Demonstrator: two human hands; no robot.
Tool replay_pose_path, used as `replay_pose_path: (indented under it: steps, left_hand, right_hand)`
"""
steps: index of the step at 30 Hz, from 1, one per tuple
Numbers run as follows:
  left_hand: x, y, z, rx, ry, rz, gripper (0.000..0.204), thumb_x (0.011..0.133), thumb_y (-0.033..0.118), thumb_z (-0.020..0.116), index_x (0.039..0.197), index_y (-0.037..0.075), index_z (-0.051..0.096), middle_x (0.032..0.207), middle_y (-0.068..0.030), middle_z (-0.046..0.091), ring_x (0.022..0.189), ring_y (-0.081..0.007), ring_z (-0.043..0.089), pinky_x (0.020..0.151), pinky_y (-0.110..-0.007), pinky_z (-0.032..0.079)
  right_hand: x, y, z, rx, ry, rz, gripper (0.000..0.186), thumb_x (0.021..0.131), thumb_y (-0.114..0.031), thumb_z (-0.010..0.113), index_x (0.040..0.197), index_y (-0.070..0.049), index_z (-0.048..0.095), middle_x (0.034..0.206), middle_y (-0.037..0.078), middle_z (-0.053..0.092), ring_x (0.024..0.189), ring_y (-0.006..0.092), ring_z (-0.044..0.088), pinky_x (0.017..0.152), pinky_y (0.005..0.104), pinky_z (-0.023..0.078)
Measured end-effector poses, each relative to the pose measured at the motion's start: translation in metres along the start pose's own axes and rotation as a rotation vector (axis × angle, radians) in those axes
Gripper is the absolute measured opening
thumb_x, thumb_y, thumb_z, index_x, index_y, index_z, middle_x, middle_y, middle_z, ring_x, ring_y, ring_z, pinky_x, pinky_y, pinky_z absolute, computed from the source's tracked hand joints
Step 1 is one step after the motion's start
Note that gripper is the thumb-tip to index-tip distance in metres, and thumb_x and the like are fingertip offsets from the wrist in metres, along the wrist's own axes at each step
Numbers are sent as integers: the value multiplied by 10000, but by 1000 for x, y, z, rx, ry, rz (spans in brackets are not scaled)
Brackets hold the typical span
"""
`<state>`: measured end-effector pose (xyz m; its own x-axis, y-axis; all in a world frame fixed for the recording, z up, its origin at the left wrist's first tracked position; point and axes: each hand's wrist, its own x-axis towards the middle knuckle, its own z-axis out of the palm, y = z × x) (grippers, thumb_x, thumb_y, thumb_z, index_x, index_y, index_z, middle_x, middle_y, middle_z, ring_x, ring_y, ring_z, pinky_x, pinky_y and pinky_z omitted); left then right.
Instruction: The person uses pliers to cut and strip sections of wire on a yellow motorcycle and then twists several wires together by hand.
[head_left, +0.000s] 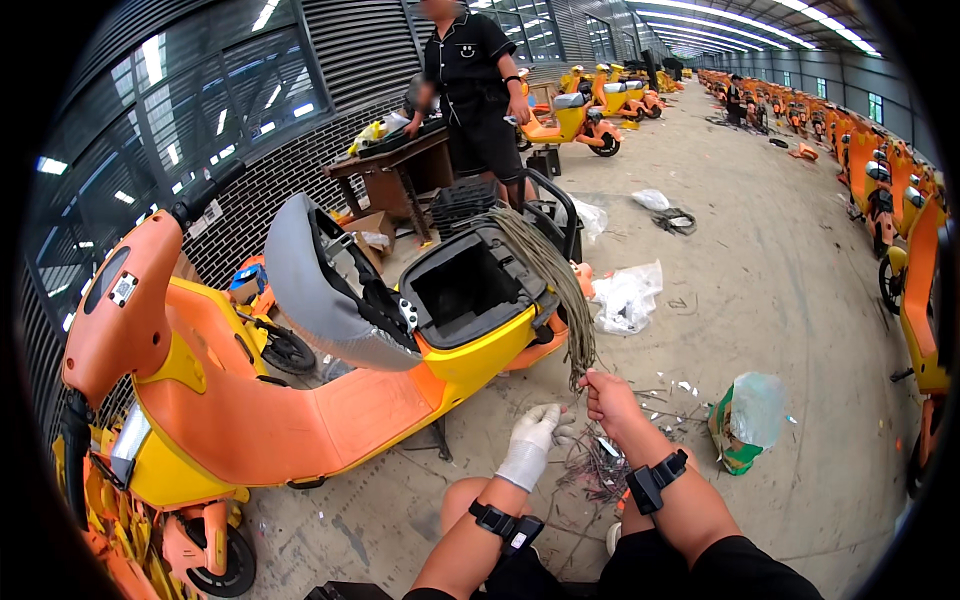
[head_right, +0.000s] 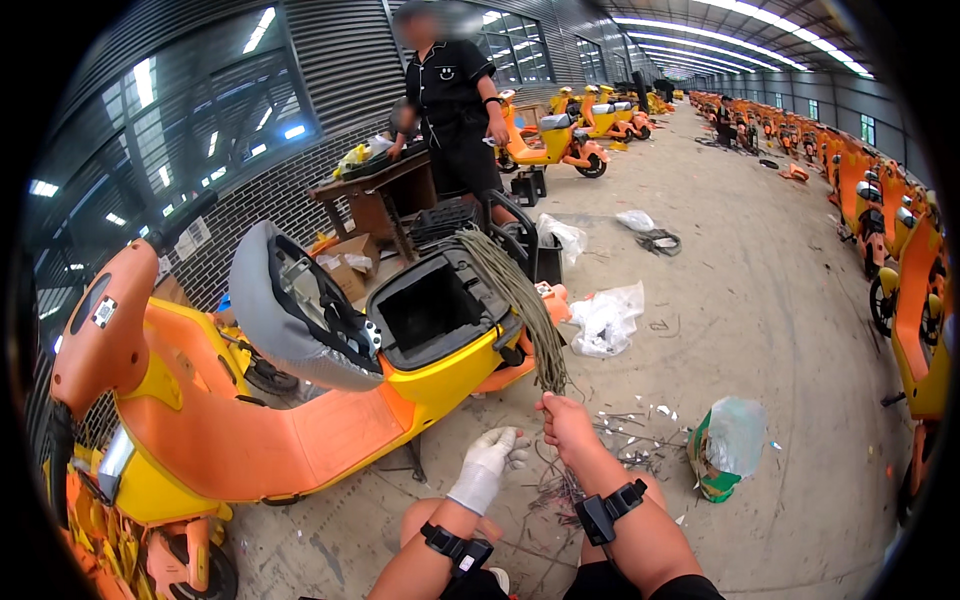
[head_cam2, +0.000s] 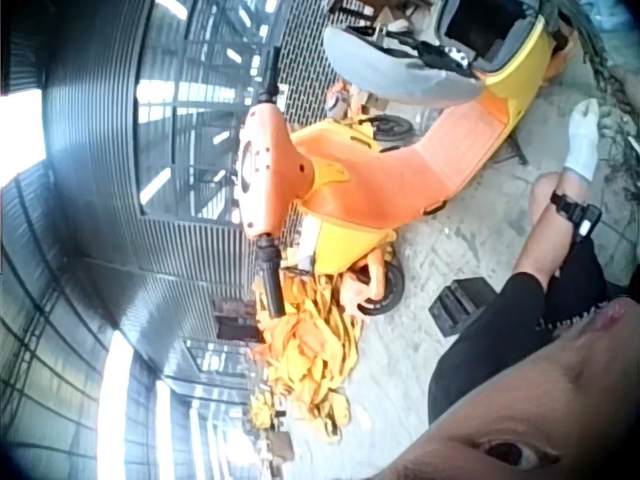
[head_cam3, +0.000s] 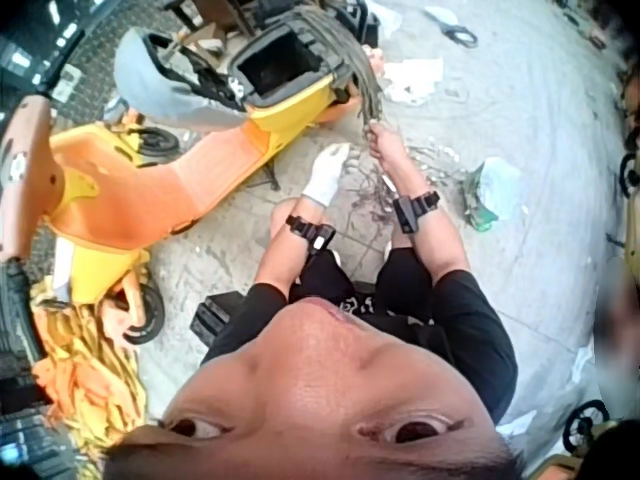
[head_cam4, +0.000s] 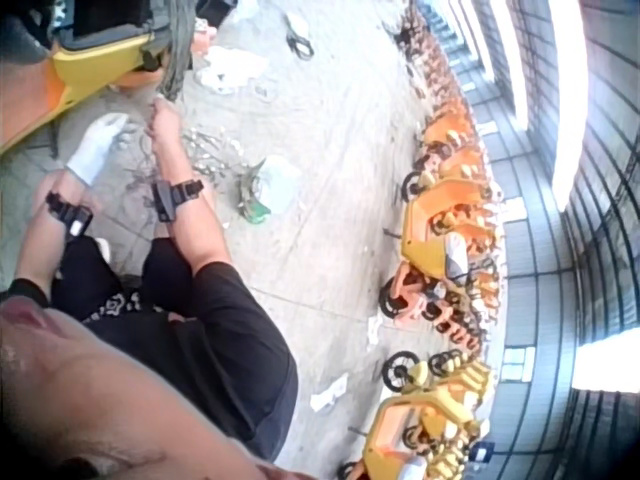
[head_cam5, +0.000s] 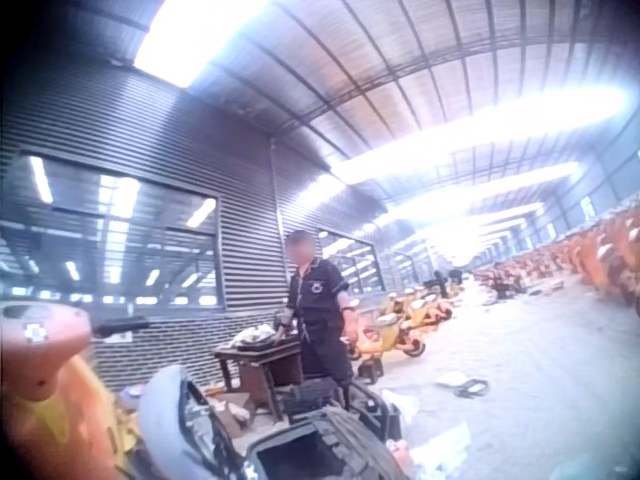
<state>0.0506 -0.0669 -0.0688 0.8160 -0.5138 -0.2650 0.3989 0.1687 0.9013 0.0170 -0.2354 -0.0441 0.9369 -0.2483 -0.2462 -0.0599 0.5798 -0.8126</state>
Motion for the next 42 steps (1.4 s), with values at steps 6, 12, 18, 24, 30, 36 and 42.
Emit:
replay_pose_path:
  steps: [6,12,18,24,30,36,42]
  left_hand:
    - [4,-8,-6,-32,39,74,310,1019,172,523,1253,-30,528,1146,-150,644,876,-163,657,773,-282,541]
    - [0,-4,-3,-8,-7,55,298,1014,150,515,1253,-27,539,1177,-157,651,870,-159,659,714,-268,518]
    - [0,-6,-4,-44,16,57,252,1022,174,522,1190,-11,552,1055,-97,639,763,-122,603,639,-246,489]
    - [-8,0,-1,-98,-3,29,223,1017,148,509,1181,1,540,1022,-89,636,763,-147,625,660,-262,503]
    - [-5,-2,-1,-131,-3,16,183,1004,140,512,1140,20,535,999,-100,644,758,-170,643,646,-282,507]
    - [-3,-5,-8,-55,5,-22,194,1014,172,503,1132,22,535,981,-97,643,670,-144,615,579,-281,487]
    - [-8,-1,-6,56,14,-7,217,1017,219,516,1094,17,541,986,-96,650,630,-111,576,557,-263,470]
  right_hand:
    - [0,3,5,3,-8,9,257,1026,-254,485,905,-39,555,583,-72,322,443,59,256,415,244,223]
    - [-4,2,7,-5,-7,5,251,1027,-253,491,879,-61,556,567,-82,307,450,61,246,428,237,232]
    - [-5,3,8,-31,12,6,254,1026,-260,489,878,-64,554,569,-85,299,449,57,243,428,238,233]
    - [-7,2,10,-46,21,13,253,1025,-259,485,875,-67,553,571,-84,295,451,58,241,431,239,233]
    - [-5,6,7,-33,8,19,253,1022,-265,495,903,-51,560,578,-83,319,443,54,252,418,242,227]
    - [-5,9,11,-27,1,23,248,1018,-265,503,908,-51,563,573,-81,323,440,55,251,418,243,227]
    - [-9,6,15,-41,15,34,250,1019,-261,494,880,-65,562,568,-81,302,448,58,246,433,240,237]
